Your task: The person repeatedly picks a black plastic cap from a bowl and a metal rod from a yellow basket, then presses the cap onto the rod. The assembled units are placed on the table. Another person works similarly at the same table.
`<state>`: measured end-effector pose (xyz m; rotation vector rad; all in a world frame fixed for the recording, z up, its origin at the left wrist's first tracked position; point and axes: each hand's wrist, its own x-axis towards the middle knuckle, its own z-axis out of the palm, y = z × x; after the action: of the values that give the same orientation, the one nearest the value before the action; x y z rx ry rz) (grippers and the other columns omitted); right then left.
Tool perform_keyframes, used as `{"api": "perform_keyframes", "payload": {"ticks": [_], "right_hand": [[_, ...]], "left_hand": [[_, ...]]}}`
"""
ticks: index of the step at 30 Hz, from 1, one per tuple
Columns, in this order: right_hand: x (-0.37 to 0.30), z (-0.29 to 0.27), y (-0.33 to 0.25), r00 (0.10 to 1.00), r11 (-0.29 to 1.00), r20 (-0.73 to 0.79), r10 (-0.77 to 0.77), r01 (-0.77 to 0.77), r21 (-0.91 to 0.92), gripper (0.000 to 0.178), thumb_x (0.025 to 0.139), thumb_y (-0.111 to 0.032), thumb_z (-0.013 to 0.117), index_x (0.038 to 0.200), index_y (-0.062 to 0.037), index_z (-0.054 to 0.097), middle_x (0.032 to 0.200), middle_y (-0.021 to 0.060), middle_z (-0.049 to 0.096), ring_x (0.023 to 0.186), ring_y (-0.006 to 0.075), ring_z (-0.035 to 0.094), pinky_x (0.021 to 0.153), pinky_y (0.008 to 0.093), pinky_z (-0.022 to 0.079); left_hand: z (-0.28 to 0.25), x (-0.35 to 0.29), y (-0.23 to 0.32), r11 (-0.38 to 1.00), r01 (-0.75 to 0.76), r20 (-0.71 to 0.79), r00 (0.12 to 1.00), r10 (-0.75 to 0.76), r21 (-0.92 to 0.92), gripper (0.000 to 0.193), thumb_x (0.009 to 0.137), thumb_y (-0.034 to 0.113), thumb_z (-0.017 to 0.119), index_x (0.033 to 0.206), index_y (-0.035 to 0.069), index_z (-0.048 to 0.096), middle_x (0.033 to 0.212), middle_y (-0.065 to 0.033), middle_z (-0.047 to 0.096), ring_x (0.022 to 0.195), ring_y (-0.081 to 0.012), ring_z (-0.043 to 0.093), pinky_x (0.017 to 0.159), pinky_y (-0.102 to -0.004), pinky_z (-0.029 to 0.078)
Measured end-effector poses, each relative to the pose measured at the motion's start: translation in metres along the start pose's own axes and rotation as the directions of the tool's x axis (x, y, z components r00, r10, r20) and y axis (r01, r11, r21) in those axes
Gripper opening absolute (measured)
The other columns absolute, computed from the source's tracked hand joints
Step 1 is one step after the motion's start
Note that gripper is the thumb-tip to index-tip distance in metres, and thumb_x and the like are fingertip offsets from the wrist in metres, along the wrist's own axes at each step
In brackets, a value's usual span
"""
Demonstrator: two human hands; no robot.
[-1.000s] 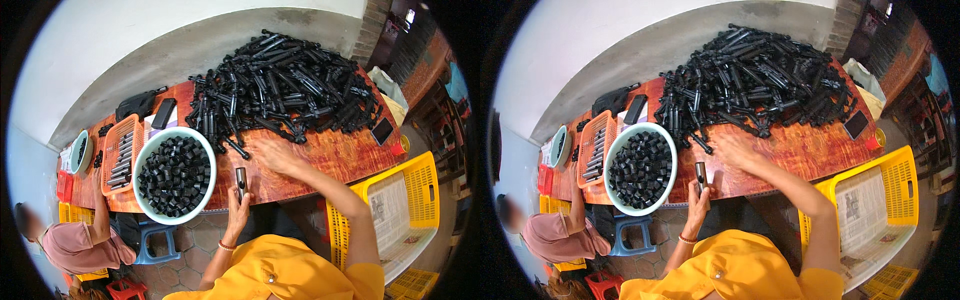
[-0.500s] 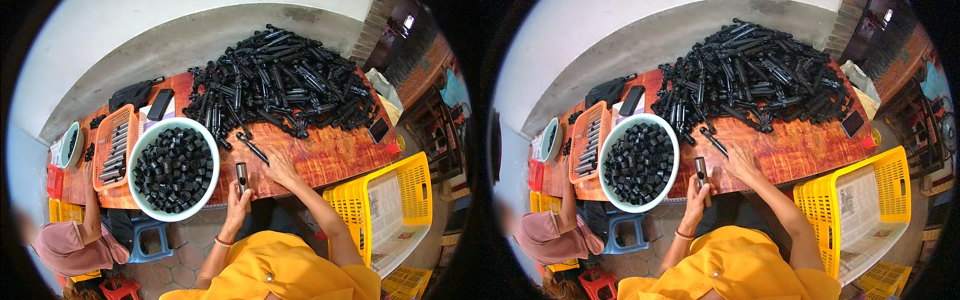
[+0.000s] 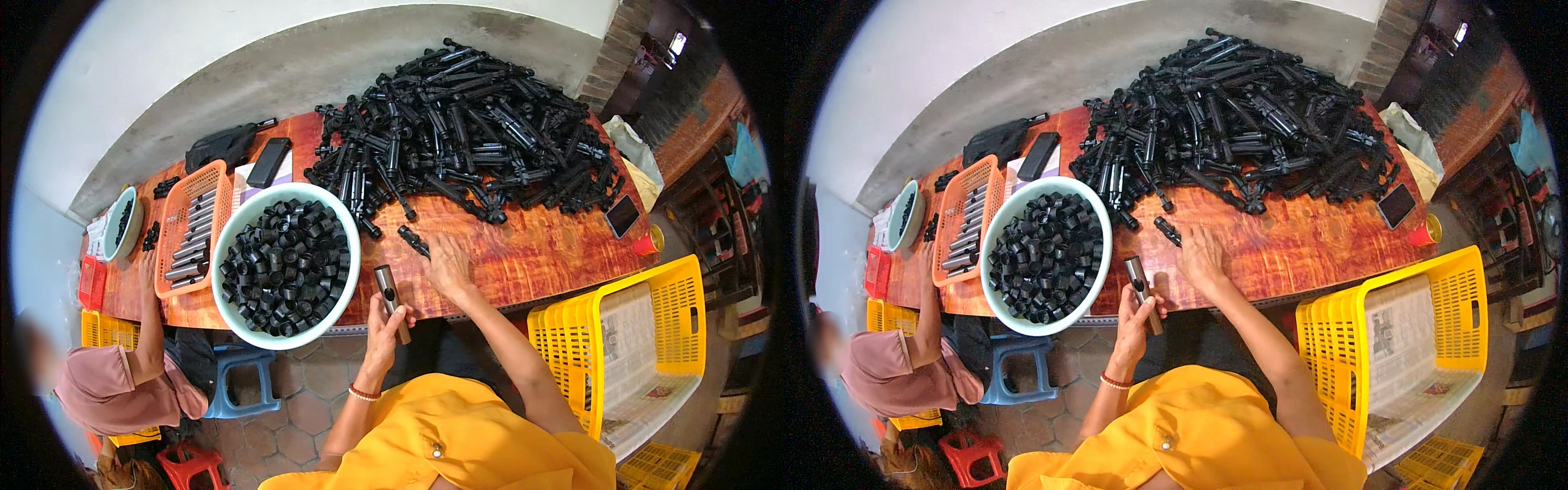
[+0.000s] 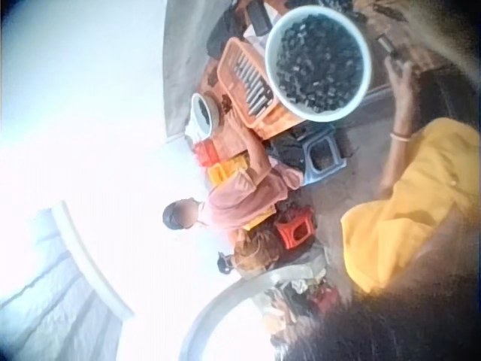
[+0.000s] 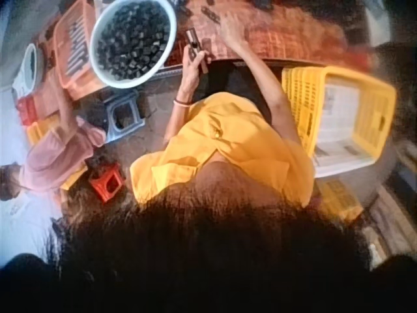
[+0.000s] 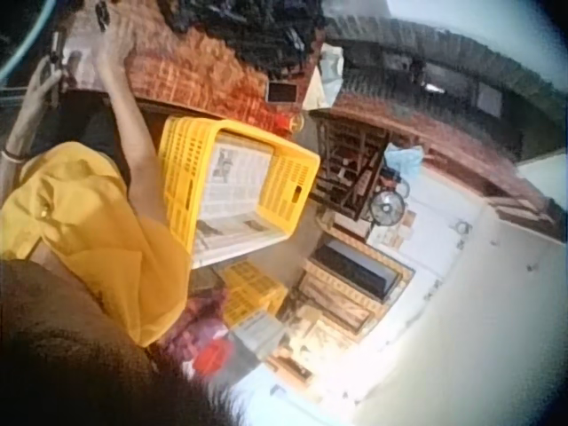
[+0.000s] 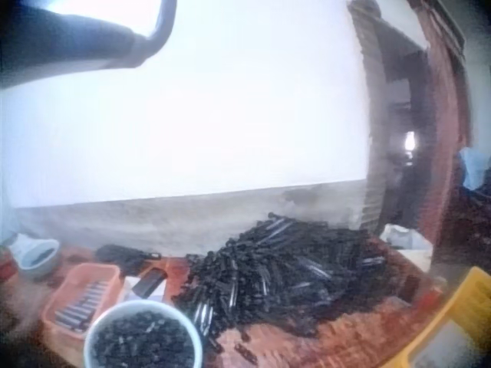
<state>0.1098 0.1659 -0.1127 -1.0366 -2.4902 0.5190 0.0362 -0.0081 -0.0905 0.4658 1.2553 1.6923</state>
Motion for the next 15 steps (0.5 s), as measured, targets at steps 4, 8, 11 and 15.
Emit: {"api": "perform_keyframes", "payload": {"ticks": [4, 8, 11, 15], "right_hand": [[-0.01, -0.016, 0.002, 0.998, 0.962, -0.008, 0.068, -0.063, 0.266, 0.039, 0.074, -0.006, 0.063, 0.107, 0.0013, 0.044, 0.096, 0.0242, 0.055, 0.091, 0.0442, 0.053, 0.077, 0.0498, 0.044], [-0.029, -0.038, -0.005, 0.99, 0.883, 0.001, 0.14, -0.125, 0.452, 0.03, 0.077, -0.003, 0.058, 0.104, 0.0002, 0.045, 0.083, 0.0212, 0.056, 0.081, 0.0384, 0.058, 0.069, 0.0429, 0.044], [-0.048, -0.063, -0.013, 0.983, 0.816, 0.086, 0.16, -0.181, 0.55, 0.029, 0.084, -0.013, 0.059, 0.108, 0.0011, 0.049, 0.087, 0.0158, 0.059, 0.081, 0.0297, 0.059, 0.073, 0.0395, 0.045], [-0.072, -0.074, -0.014, 0.969, 0.597, 0.157, 0.19, -0.241, 0.766, 0.037, 0.096, -0.03, 0.047, 0.115, 0.0013, 0.054, 0.076, 0.0035, 0.056, 0.072, 0.0164, 0.055, 0.069, 0.0301, 0.044]], "left_hand": [[0.0, 0.002, 0.0, 0.998, 0.022, 0.002, 1.0, -0.022, -0.053, 0.028, 0.09, 0.013, 0.056, 0.113, 0.007, 0.041, 0.088, -0.0061, 0.058, 0.074, -0.0152, 0.058, 0.068, -0.0291, 0.049], [0.01, 0.013, 0.001, 0.986, 0.065, 0.056, 0.997, -0.057, -0.153, 0.028, 0.09, 0.014, 0.056, 0.113, 0.008, 0.042, 0.088, -0.0062, 0.057, 0.072, -0.0163, 0.058, 0.066, -0.0299, 0.05], [0.023, 0.023, 0.008, 0.973, 0.098, 0.116, 0.99, -0.075, -0.207, 0.031, 0.091, 0.015, 0.057, 0.117, 0.006, 0.042, 0.087, -0.0053, 0.055, 0.074, -0.0158, 0.057, 0.067, -0.0297, 0.05], [0.033, 0.037, 0.016, 0.928, 0.139, 0.197, 0.978, -0.073, -0.345, 0.04, 0.092, 0.014, 0.056, 0.125, 0.002, 0.039, 0.089, -0.0063, 0.053, 0.079, -0.0162, 0.055, 0.074, -0.0303, 0.048]]}}
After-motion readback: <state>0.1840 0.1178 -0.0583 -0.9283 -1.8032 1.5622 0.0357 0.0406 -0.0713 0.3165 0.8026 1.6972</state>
